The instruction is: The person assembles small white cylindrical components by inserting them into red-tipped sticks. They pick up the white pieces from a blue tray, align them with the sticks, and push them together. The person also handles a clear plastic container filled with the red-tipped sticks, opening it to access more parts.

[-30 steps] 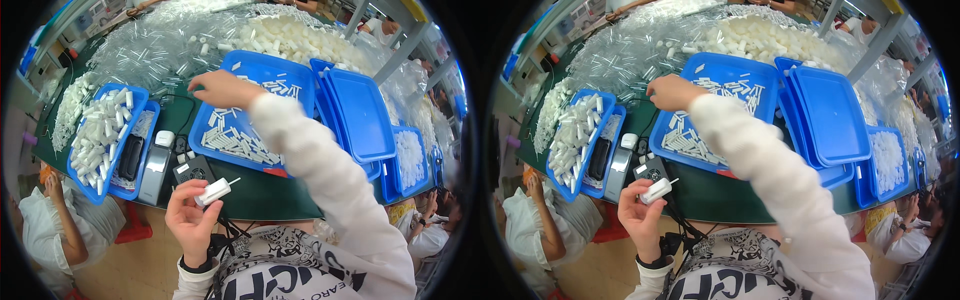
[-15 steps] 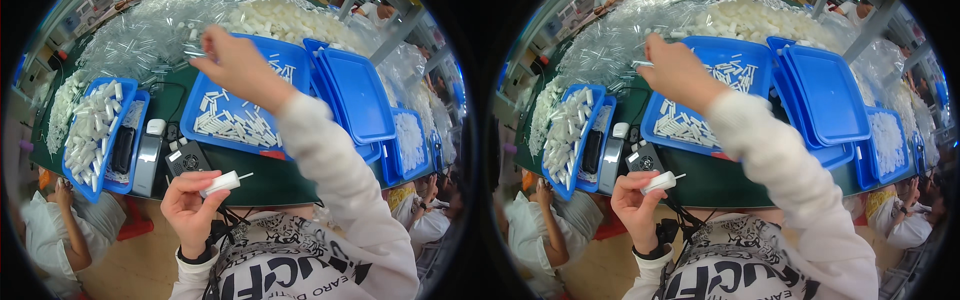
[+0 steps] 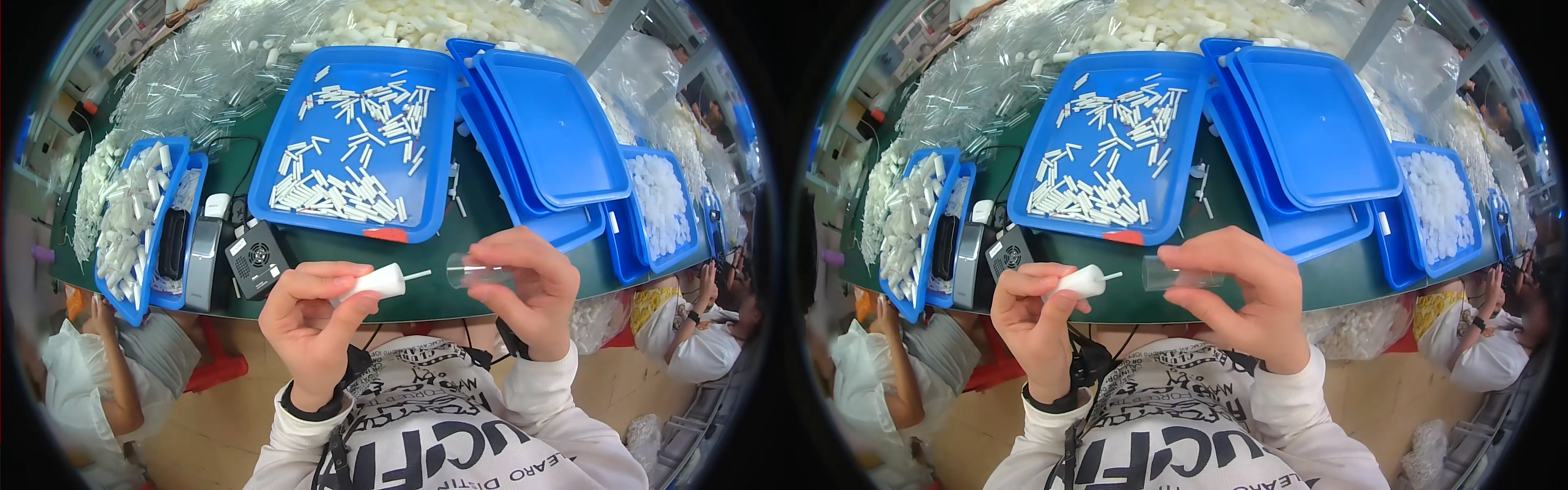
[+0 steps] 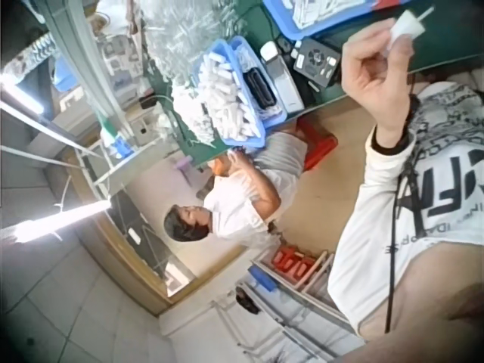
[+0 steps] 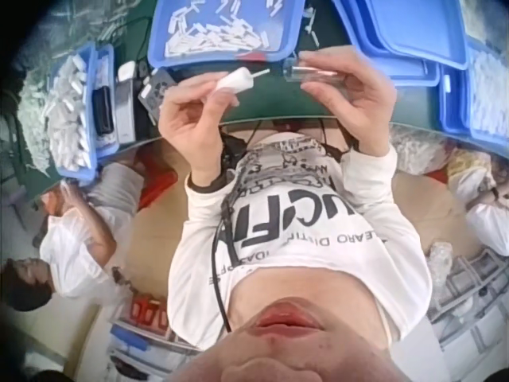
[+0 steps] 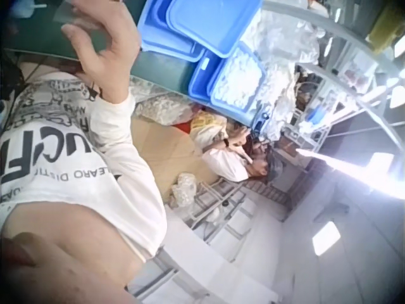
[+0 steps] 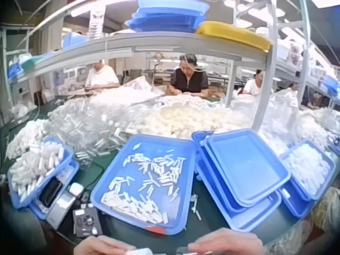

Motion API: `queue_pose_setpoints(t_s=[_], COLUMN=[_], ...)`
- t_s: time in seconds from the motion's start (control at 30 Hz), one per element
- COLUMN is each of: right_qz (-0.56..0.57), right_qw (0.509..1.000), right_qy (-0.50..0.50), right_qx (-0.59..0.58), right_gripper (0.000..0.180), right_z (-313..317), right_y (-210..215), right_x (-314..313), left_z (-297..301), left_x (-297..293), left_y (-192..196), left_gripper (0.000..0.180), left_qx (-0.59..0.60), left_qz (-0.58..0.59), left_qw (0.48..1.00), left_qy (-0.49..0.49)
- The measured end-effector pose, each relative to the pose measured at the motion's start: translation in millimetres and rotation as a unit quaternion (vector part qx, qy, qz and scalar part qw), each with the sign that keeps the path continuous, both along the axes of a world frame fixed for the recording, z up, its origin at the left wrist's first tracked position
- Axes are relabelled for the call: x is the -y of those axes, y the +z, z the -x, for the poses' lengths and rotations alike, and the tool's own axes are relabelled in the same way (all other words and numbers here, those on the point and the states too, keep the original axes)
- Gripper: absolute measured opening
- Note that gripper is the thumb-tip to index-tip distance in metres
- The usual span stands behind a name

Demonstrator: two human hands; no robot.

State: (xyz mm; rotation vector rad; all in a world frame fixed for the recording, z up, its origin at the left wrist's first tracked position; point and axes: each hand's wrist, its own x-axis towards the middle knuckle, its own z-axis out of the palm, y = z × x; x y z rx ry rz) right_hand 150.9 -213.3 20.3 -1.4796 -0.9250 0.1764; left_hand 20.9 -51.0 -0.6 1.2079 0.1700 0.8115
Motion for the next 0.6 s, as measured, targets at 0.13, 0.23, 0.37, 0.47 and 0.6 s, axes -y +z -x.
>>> queue_pose_setpoints(t_s=[0.13,0.23,0.37,0.47,0.6], right_qz=[0.031,0.041,0.030,0.046,0.056], right_qw=[0.992,0.993,0.997,0.996,0.998], right_qy=[0.017,0.007,0.015,0.043,0.036], right_qx=[0.121,0.114,0.070,0.068,-0.011], right_gripper=[0.033,0.033,0.033,0.033,0.032], right_z=[-2,-3,-3,-7,-4], right_y=[1,-3,-5,-9,-21], right_x=[-2,5,12,18,20], left_z=[-9,-12,-15,-17,-21], left_x=[13,19,22,15,20], left_y=[-3,-3,-3,-2,-7], left_gripper=[0.026,0.025,0.024,0.025,0.029], left_qx=[-0.020,-0.032,-0.034,-0.045,-0.070], left_qz=[-0.062,-0.090,-0.127,-0.220,-0.137], left_qw=[0.998,0.995,0.991,0.972,0.983], left_qy=[0.008,0.005,-0.011,-0.074,-0.098])
